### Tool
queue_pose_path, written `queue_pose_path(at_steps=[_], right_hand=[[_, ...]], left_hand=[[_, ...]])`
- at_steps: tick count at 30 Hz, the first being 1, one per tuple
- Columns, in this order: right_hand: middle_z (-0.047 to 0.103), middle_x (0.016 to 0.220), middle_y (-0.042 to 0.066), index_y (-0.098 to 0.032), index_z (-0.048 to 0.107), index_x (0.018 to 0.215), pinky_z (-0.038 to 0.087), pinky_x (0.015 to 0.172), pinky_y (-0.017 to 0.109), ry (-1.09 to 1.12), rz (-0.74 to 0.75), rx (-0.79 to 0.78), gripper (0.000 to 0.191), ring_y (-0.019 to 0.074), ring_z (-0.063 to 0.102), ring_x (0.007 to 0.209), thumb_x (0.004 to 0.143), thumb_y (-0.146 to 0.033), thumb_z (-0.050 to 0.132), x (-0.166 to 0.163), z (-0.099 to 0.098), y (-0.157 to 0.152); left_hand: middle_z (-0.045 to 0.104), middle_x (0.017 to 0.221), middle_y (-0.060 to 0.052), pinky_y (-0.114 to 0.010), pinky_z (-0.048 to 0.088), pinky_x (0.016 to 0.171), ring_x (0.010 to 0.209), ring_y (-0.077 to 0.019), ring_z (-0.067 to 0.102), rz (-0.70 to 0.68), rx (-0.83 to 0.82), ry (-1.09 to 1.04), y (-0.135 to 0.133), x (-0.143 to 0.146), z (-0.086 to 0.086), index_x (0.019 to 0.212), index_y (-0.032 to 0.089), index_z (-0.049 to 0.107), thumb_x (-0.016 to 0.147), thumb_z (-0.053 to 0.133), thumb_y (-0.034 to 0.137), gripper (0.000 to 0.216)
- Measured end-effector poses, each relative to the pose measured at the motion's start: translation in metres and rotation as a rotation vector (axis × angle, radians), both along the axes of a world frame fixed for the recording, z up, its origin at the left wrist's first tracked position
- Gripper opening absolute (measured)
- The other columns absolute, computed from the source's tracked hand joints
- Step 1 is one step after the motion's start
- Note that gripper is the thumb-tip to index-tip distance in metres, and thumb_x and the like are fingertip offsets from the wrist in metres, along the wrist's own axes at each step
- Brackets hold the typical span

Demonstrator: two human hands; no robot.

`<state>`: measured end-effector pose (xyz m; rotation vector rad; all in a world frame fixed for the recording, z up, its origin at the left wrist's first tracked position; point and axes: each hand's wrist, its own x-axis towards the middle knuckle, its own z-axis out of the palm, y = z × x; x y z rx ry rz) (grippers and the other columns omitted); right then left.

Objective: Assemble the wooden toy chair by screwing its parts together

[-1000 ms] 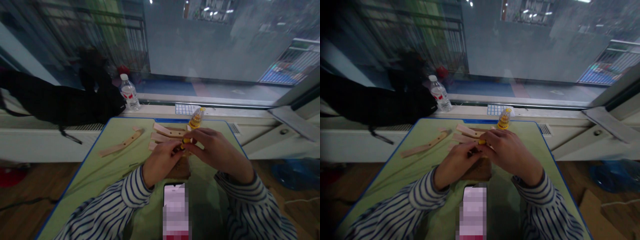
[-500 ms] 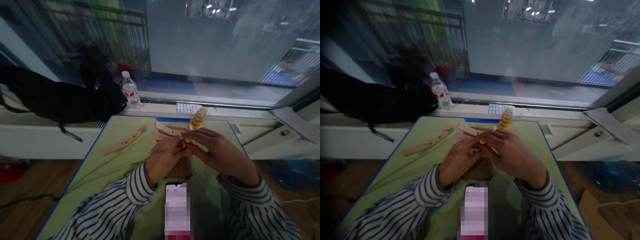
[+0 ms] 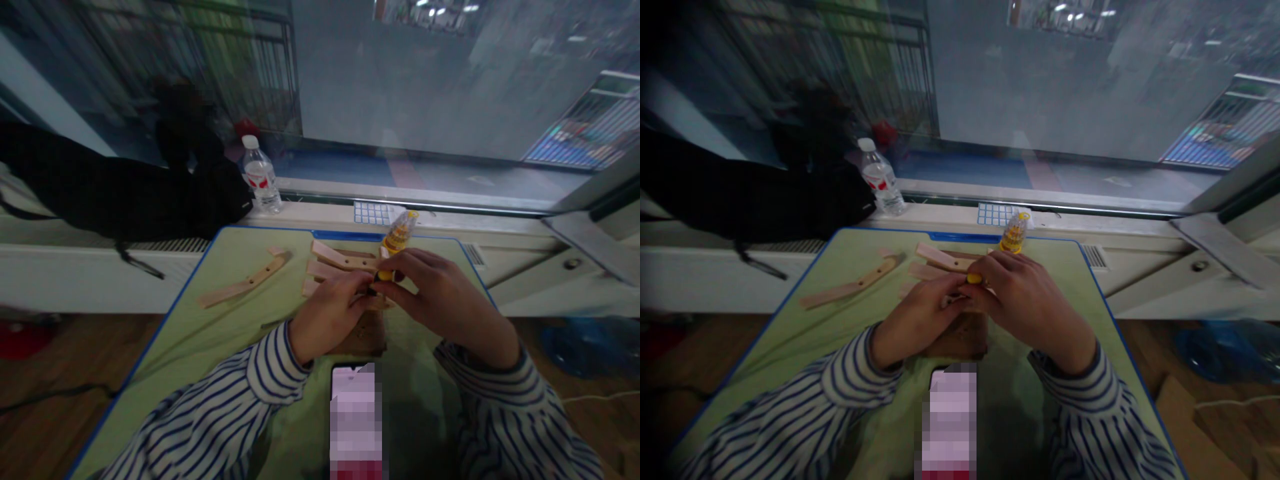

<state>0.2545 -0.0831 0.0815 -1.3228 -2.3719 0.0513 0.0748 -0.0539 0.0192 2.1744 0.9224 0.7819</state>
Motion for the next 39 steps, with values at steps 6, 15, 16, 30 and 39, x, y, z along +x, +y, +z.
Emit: queue_pose_path(at_steps=[6,15,16,30,39], right_hand=[[0.064,0.086,0.006,-0.018,0.059,0.096,0.045,0.071,0.032,0.017,-0.003,-0.001,0.014,0.0195,0.060,0.079,0.089,-0.029,0.057,-0.0018,-0.0004,-0.0007],[0.066,0.092,0.009,-0.016,0.060,0.098,0.048,0.074,0.035,0.013,0.010,0.028,0.017,0.0215,0.061,0.083,0.089,-0.030,0.056,-0.0045,-0.0003,-0.0026],[0.067,0.096,0.010,-0.016,0.060,0.099,0.049,0.076,0.036,0.020,0.020,0.033,0.018,0.0220,0.062,0.086,0.089,-0.030,0.056,-0.0045,0.0001,-0.0030],[0.069,0.110,0.008,-0.018,0.063,0.111,0.049,0.090,0.037,0.008,0.102,0.035,0.023,0.0212,0.063,0.102,0.092,-0.021,0.051,-0.0033,0.0016,-0.0053],[0.069,0.106,0.009,-0.017,0.062,0.108,0.049,0.087,0.037,-0.013,0.074,0.039,0.021,0.0219,0.063,0.098,0.091,-0.026,0.053,-0.0016,-0.0013,-0.0040]], left_hand=[[0.069,0.100,-0.002,-0.031,0.049,0.081,0.091,-0.0183,0.064,0.031,0.023,0.022,-0.0004,0.0003,-0.0025,0.102,0.019,0.061,0.086,0.058,0.023,0.017],[0.069,0.100,-0.002,-0.032,0.047,0.084,0.094,-0.0202,0.063,0.125,0.096,0.055,-0.0052,0.0033,-0.0052,0.101,0.020,0.062,0.085,0.061,0.027,0.018],[0.069,0.100,-0.002,-0.032,0.047,0.083,0.093,-0.0200,0.063,0.124,0.095,0.054,-0.0051,0.0032,-0.0049,0.100,0.019,0.062,0.086,0.060,0.027,0.017],[0.069,0.092,-0.001,-0.026,0.046,0.070,0.077,-0.0160,0.063,0.100,0.060,0.077,-0.0053,0.0008,-0.0009,0.096,0.019,0.064,0.086,0.060,0.026,0.012],[0.070,0.093,-0.002,-0.029,0.049,0.078,0.079,-0.0167,0.064,0.046,0.076,0.087,-0.0043,0.0001,-0.0011,0.099,0.018,0.063,0.087,0.057,0.020,0.014]])
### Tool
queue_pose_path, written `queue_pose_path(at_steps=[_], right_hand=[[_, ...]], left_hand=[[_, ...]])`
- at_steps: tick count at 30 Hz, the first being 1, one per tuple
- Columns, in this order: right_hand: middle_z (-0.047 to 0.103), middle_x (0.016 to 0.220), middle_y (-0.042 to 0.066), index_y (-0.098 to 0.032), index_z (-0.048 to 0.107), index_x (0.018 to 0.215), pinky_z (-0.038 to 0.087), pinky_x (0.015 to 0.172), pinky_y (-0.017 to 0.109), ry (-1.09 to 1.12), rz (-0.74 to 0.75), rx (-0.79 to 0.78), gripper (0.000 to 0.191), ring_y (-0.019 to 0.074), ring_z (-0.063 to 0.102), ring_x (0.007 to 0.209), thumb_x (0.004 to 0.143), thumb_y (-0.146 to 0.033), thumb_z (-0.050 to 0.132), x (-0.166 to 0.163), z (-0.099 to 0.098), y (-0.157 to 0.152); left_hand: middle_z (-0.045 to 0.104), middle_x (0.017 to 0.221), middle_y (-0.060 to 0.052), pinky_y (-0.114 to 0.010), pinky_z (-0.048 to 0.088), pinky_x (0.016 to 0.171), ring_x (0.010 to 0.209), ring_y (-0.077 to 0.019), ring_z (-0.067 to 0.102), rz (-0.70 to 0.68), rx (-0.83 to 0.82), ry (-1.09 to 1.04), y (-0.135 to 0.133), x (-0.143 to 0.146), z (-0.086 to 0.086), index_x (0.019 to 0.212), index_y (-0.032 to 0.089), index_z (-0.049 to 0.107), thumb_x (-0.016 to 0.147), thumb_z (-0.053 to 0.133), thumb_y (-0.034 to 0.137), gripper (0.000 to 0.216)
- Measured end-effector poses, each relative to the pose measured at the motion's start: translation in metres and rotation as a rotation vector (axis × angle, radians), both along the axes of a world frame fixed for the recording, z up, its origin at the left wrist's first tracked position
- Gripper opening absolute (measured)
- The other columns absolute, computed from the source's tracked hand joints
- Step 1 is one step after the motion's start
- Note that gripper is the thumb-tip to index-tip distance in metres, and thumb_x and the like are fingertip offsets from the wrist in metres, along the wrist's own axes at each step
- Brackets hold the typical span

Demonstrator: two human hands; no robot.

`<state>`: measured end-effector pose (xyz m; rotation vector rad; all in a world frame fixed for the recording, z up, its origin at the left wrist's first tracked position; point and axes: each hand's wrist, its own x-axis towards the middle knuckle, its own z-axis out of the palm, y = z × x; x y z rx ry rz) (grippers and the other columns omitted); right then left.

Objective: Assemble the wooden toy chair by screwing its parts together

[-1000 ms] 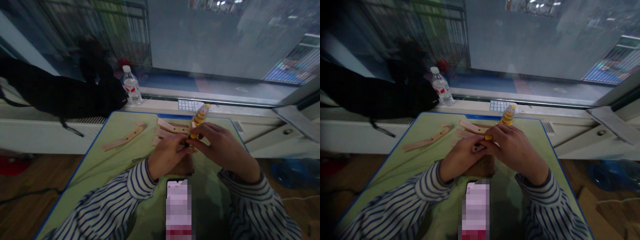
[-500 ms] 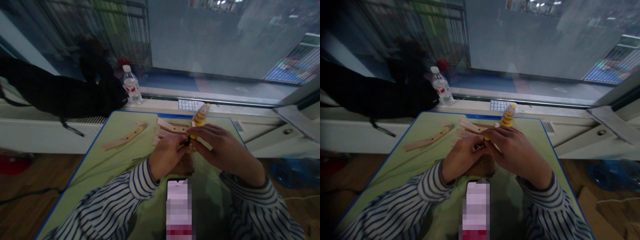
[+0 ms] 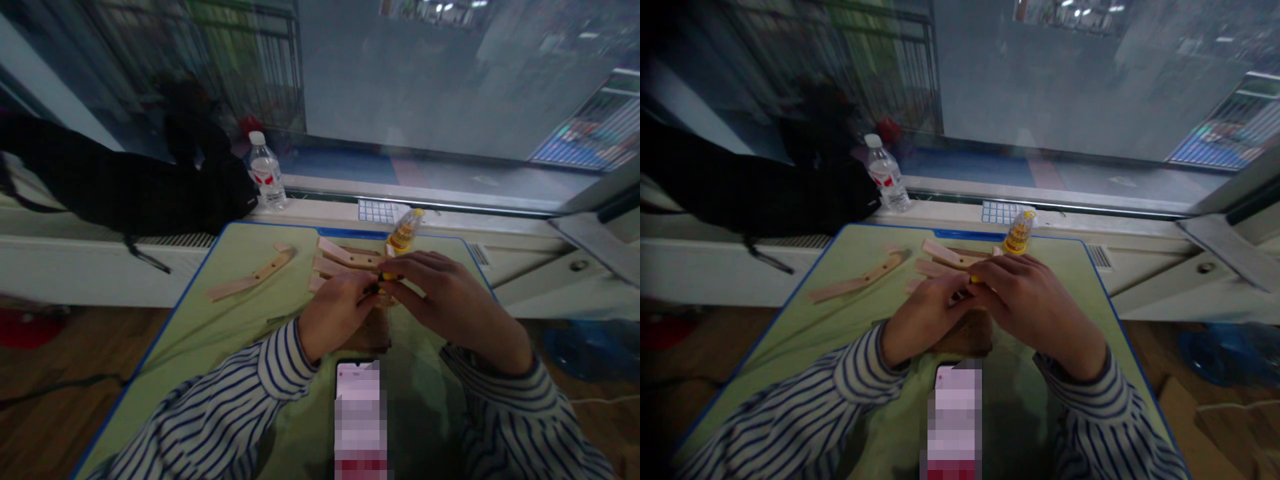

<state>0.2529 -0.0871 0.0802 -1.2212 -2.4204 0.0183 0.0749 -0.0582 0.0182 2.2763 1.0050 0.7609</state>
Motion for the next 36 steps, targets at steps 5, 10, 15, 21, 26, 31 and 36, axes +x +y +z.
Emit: queue_pose_path(at_steps=[5,10,15,21,26,31,36], right_hand=[[0.069,0.097,0.009,-0.016,0.062,0.101,0.050,0.081,0.037,-0.016,-0.026,-0.003,0.019,0.0228,0.064,0.090,0.090,-0.030,0.056,-0.0001,0.0019,0.0006],[0.068,0.091,0.008,-0.017,0.060,0.098,0.050,0.076,0.037,-0.022,-0.029,0.007,0.018,0.0228,0.064,0.085,0.090,-0.032,0.055,-0.0010,0.0024,0.0009],[0.067,0.092,0.008,-0.016,0.060,0.098,0.049,0.077,0.038,-0.030,-0.027,0.006,0.016,0.0237,0.064,0.087,0.088,-0.029,0.059,-0.0027,0.0015,-0.0001],[0.069,0.098,0.008,-0.016,0.061,0.104,0.049,0.084,0.038,-0.033,-0.039,-0.017,0.020,0.0236,0.063,0.094,0.088,-0.029,0.058,-0.0049,0.0007,-0.0006],[0.066,0.116,0.006,-0.018,0.056,0.120,0.046,0.094,0.036,-0.016,0.027,-0.018,0.032,0.0203,0.060,0.106,0.089,-0.024,0.055,-0.0052,0.0020,-0.0046],[0.067,0.115,0.006,-0.018,0.058,0.118,0.047,0.092,0.036,-0.027,0.048,-0.013,0.028,0.0195,0.061,0.104,0.090,-0.019,0.052,-0.0054,0.0016,-0.0058],[0.069,0.110,0.008,-0.018,0.060,0.115,0.048,0.089,0.038,-0.043,0.024,0.007,0.025,0.0216,0.062,0.102,0.092,-0.023,0.052,-0.0043,0.0022,-0.0038]], left_hand=[[0.069,0.096,-0.003,-0.031,0.049,0.083,0.084,-0.0168,0.064,-0.051,0.020,-0.008,0.0004,-0.0013,0.0010,0.104,0.018,0.061,0.089,0.052,0.016,0.019],[0.069,0.098,-0.004,-0.031,0.048,0.087,0.089,-0.0176,0.064,-0.075,0.027,-0.008,0.0004,-0.0015,0.0023,0.104,0.018,0.061,0.089,0.052,0.016,0.018],[0.069,0.101,-0.005,-0.033,0.048,0.087,0.091,-0.0197,0.064,-0.006,0.032,-0.024,-0.0009,0.0000,0.0023,0.106,0.018,0.062,0.087,0.057,0.029,0.022],[0.071,0.094,-0.004,-0.032,0.049,0.081,0.084,-0.0185,0.065,0.018,0.034,-0.003,-0.0004,-0.0009,0.0016,0.103,0.018,0.064,0.087,0.057,0.024,0.018],[0.071,0.094,-0.004,-0.031,0.049,0.080,0.084,-0.0183,0.065,0.025,0.066,-0.006,0.0006,-0.0007,-0.0005,0.103,0.018,0.064,0.088,0.056,0.025,0.018],[0.070,0.093,-0.004,-0.030,0.049,0.078,0.084,-0.0182,0.066,0.021,0.070,-0.001,0.0003,0.0000,0.0002,0.103,0.017,0.063,0.089,0.055,0.028,0.019],[0.070,0.092,-0.004,-0.029,0.048,0.080,0.082,-0.0177,0.065,0.014,0.068,0.016,-0.0007,-0.0002,-0.0004,0.103,0.016,0.063,0.089,0.054,0.024,0.017]])
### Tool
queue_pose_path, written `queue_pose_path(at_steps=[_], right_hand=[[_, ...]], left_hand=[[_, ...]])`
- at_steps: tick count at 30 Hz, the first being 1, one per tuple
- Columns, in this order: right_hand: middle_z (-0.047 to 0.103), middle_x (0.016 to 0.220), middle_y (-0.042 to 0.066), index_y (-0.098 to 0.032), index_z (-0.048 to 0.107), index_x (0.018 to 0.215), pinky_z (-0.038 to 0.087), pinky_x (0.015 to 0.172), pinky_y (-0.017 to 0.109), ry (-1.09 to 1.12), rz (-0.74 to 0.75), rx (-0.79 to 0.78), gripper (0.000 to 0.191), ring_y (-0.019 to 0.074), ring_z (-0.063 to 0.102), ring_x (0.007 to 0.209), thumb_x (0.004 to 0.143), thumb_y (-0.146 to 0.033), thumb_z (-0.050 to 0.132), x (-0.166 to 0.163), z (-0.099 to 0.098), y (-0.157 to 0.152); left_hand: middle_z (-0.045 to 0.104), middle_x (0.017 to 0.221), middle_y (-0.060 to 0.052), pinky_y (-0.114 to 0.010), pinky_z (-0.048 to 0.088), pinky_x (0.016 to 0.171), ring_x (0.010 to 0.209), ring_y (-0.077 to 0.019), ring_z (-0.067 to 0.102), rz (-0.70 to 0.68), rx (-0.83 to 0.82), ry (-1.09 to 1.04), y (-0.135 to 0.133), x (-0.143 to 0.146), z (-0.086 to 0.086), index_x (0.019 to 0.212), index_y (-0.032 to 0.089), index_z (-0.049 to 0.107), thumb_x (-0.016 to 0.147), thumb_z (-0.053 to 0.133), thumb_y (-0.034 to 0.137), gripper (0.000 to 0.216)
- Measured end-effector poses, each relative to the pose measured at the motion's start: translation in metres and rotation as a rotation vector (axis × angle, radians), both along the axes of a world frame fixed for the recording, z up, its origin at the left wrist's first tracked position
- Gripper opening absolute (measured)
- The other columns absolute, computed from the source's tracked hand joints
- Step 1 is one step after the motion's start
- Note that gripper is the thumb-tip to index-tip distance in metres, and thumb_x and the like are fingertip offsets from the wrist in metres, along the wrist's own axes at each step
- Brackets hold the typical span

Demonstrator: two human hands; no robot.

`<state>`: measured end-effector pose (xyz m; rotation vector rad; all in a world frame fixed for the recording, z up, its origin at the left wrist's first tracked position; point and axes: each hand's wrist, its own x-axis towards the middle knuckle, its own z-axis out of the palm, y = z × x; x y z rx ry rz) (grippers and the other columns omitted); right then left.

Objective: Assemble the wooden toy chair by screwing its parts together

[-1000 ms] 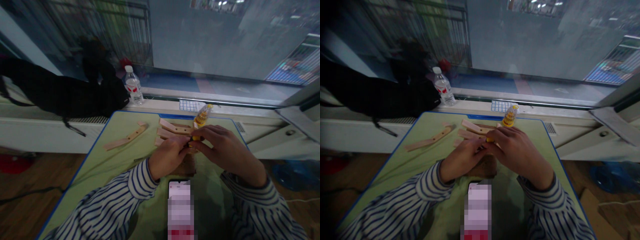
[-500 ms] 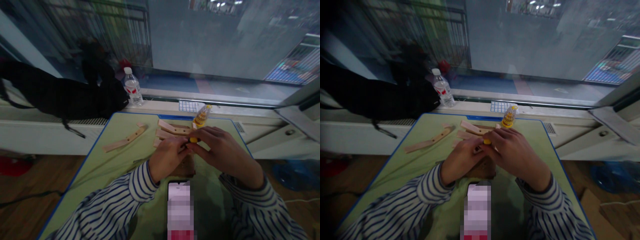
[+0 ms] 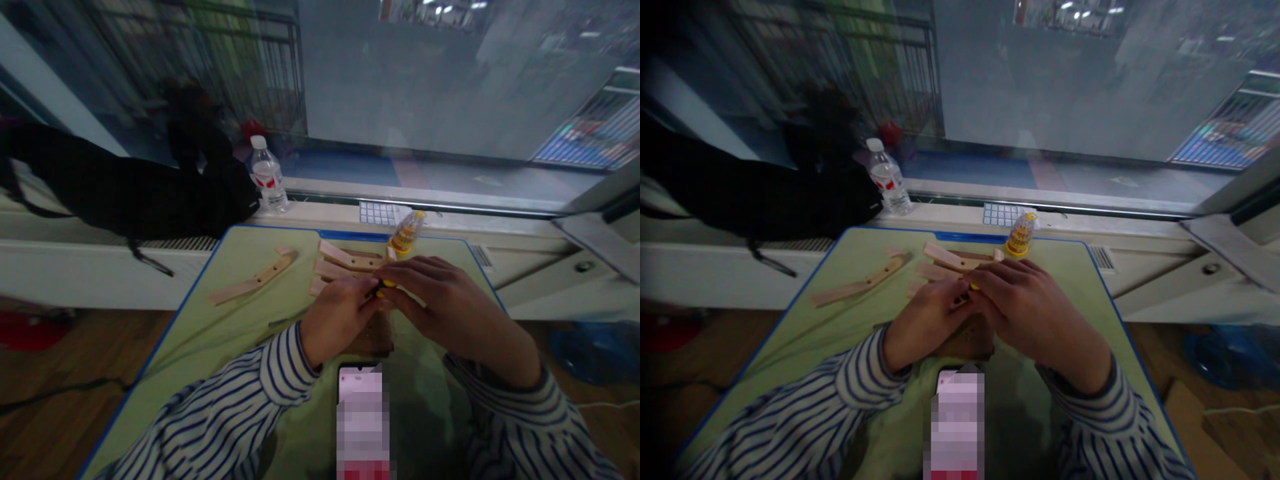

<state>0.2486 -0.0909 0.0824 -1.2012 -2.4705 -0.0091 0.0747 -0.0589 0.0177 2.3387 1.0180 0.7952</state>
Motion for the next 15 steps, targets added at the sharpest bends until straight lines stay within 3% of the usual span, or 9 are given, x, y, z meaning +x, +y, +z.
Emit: queue_pose_path(at_steps=[10,15], right_hand=[[0.069,0.097,0.010,-0.017,0.063,0.097,0.050,0.082,0.040,-0.046,-0.068,0.002,0.016,0.0240,0.065,0.092,0.089,-0.029,0.056,-0.0015,0.0018,0.0009],[0.069,0.097,0.009,-0.017,0.061,0.097,0.049,0.082,0.039,-0.047,-0.067,-0.004,0.016,0.0243,0.064,0.091,0.090,-0.030,0.054,-0.0021,0.0019,0.0009]], left_hand=[[0.068,0.103,-0.005,-0.030,0.048,0.081,0.092,-0.0183,0.063,-0.148,-0.088,-0.008,0.0025,-0.0039,0.0043,0.104,0.017,0.061,0.091,0.048,0.016,0.018],[0.068,0.103,-0.005,-0.030,0.047,0.080,0.093,-0.0186,0.062,-0.128,-0.070,0.006,0.0012,-0.0032,0.0038,0.106,0.018,0.060,0.091,0.047,0.017,0.020]])
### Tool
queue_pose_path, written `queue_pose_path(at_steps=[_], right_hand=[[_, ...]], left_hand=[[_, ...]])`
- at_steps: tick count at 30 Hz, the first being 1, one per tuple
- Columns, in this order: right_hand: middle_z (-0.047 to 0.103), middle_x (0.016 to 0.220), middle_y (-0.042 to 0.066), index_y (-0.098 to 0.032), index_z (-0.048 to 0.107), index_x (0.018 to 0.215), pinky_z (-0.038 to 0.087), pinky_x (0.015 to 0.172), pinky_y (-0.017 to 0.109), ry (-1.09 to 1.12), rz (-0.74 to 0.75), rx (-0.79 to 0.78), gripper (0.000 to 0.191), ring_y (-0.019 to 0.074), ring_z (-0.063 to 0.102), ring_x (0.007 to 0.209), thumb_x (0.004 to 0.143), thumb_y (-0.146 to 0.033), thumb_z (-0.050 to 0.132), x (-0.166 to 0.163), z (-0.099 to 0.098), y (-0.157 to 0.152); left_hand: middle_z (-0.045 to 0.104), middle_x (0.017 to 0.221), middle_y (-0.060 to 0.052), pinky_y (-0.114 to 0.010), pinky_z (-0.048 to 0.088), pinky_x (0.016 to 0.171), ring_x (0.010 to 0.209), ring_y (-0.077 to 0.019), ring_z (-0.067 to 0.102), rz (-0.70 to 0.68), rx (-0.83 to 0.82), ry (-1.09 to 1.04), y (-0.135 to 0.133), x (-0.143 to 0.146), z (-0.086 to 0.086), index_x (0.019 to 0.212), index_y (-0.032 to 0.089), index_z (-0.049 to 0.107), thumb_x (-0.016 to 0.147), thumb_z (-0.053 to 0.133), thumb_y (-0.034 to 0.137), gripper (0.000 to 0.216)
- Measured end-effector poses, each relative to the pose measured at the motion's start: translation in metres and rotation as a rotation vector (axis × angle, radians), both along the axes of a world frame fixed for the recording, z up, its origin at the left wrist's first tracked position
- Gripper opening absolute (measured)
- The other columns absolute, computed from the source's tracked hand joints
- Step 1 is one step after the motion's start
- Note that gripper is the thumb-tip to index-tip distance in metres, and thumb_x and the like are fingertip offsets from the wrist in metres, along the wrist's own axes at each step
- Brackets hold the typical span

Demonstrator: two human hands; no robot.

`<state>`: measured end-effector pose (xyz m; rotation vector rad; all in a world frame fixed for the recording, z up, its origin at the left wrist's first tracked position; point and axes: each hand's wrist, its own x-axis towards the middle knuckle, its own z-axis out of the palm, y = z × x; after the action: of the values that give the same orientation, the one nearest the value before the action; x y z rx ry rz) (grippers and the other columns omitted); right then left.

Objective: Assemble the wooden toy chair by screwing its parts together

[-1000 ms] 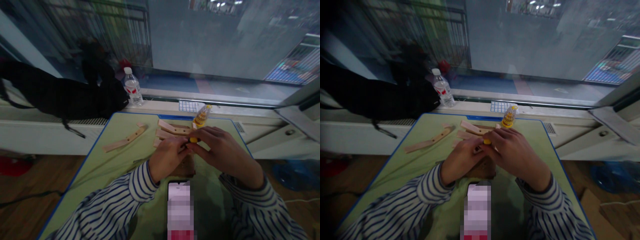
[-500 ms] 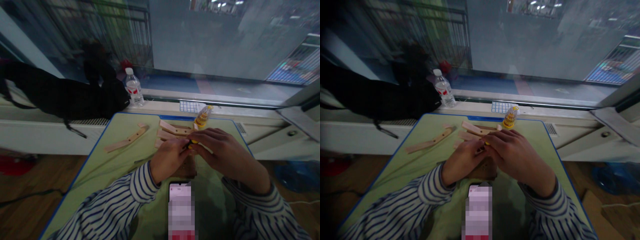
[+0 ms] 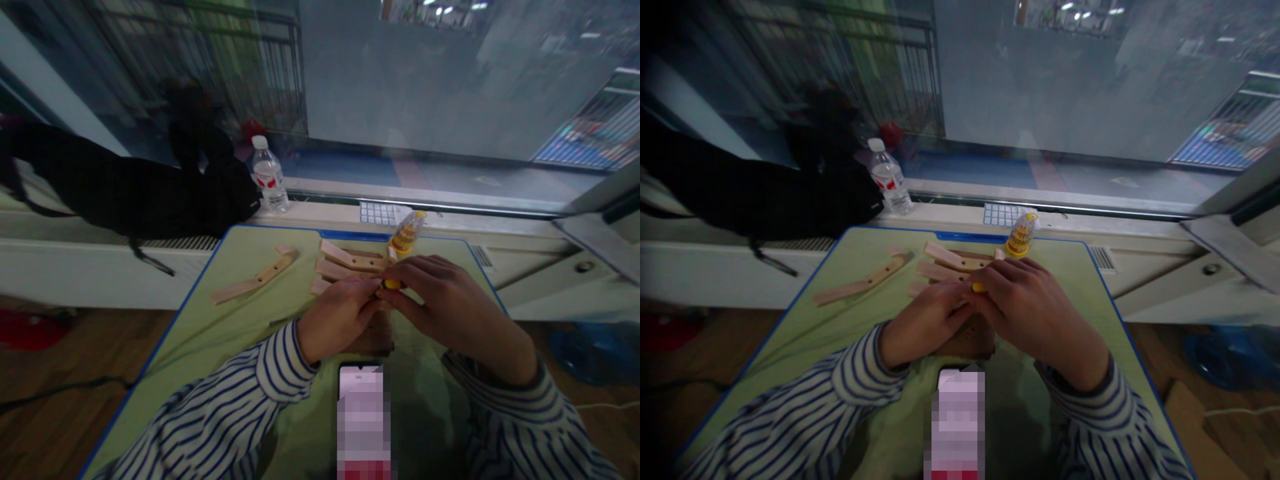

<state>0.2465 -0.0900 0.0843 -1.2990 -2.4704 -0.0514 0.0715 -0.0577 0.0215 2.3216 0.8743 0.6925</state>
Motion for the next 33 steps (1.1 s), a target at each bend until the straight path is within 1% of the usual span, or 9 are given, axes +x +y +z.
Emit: queue_pose_path(at_steps=[5,9,13,17,21,23,26,29,33], right_hand=[[0.068,0.096,0.008,-0.017,0.060,0.096,0.049,0.081,0.039,0.010,0.010,-0.008,0.015,0.0243,0.064,0.090,0.090,-0.030,0.054,0.0002,0.0006,-0.0006],[0.068,0.096,0.009,-0.017,0.061,0.097,0.049,0.082,0.039,0.005,0.009,-0.010,0.015,0.0246,0.063,0.093,0.090,-0.028,0.055,-0.0012,0.0010,-0.0008],[0.068,0.107,0.010,-0.017,0.060,0.108,0.048,0.088,0.041,0.008,0.040,-0.011,0.023,0.0244,0.062,0.100,0.091,-0.031,0.053,-0.0023,0.0007,-0.0016],[0.065,0.118,0.009,-0.018,0.055,0.120,0.047,0.092,0.040,0.035,0.093,0.012,0.031,0.0231,0.059,0.106,0.089,-0.023,0.054,-0.0020,0.0013,-0.0046],[0.067,0.112,0.009,-0.019,0.060,0.111,0.048,0.090,0.040,0.021,0.113,-0.009,0.024,0.0226,0.061,0.104,0.089,-0.018,0.053,-0.0013,0.0022,-0.0053],[0.068,0.110,0.009,-0.019,0.062,0.106,0.049,0.089,0.040,0.013,0.101,-0.013,0.019,0.0228,0.062,0.102,0.090,-0.019,0.052,-0.0011,0.0019,-0.0042],[0.069,0.108,0.009,-0.018,0.062,0.106,0.049,0.088,0.040,0.003,0.072,0.008,0.018,0.0231,0.063,0.100,0.092,-0.023,0.051,-0.0012,0.0007,-0.0024],[0.070,0.103,0.009,-0.018,0.062,0.105,0.049,0.086,0.040,-0.009,0.050,0.028,0.019,0.0236,0.064,0.097,0.092,-0.026,0.052,-0.0015,-0.0005,-0.0017],[0.070,0.097,0.009,-0.017,0.063,0.100,0.049,0.083,0.040,-0.026,0.023,0.035,0.019,0.0241,0.065,0.092,0.090,-0.031,0.055,-0.0013,-0.0007,-0.0019]], left_hand=[[0.069,0.096,-0.005,-0.031,0.047,0.078,0.087,-0.0195,0.063,0.096,0.048,0.054,-0.0024,0.0013,0.0013,0.100,0.018,0.063,0.089,0.053,0.024,0.016],[0.070,0.091,-0.005,-0.031,0.048,0.075,0.079,-0.0191,0.064,0.133,0.073,0.070,-0.0032,0.0018,0.0018,0.097,0.016,0.064,0.089,0.055,0.027,0.017],[0.070,0.089,-0.005,-0.031,0.048,0.073,0.078,-0.0193,0.064,0.141,0.081,0.096,-0.0035,0.0017,0.0021,0.095,0.016,0.065,0.090,0.052,0.027,0.018],[0.070,0.092,-0.006,-0.031,0.048,0.073,0.084,-0.0208,0.065,0.132,0.086,0.096,-0.0033,0.0012,0.0027,0.096,0.016,0.064,0.090,0.053,0.028,0.018],[0.070,0.093,-0.006,-0.031,0.048,0.073,0.084,-0.0210,0.065,0.141,0.086,0.096,-0.0028,0.0010,0.0019,0.099,0.017,0.062,0.091,0.050,0.030,0.020],[0.070,0.091,-0.006,-0.031,0.048,0.071,0.083,-0.0208,0.065,0.138,0.086,0.099,-0.0027,0.0010,0.0008,0.098,0.016,0.062,0.091,0.050,0.030,0.020],[0.070,0.090,-0.006,-0.031,0.048,0.069,0.080,-0.0204,0.065,0.129,0.074,0.101,-0.0031,0.0010,-0.0007,0.097,0.016,0.063,0.091,0.050,0.029,0.020],[0.069,0.091,-0.006,-0.031,0.048,0.072,0.083,-0.0197,0.064,0.099,0.051,0.089,-0.0040,0.0010,-0.0011,0.098,0.016,0.062,0.093,0.046,0.025,0.019],[0.068,0.098,-0.006,-0.030,0.048,0.076,0.088,-0.0190,0.063,0.035,0.007,0.067,-0.0043,0.0012,-0.0001,0.102,0.016,0.061,0.093,0.043,0.020,0.020]])
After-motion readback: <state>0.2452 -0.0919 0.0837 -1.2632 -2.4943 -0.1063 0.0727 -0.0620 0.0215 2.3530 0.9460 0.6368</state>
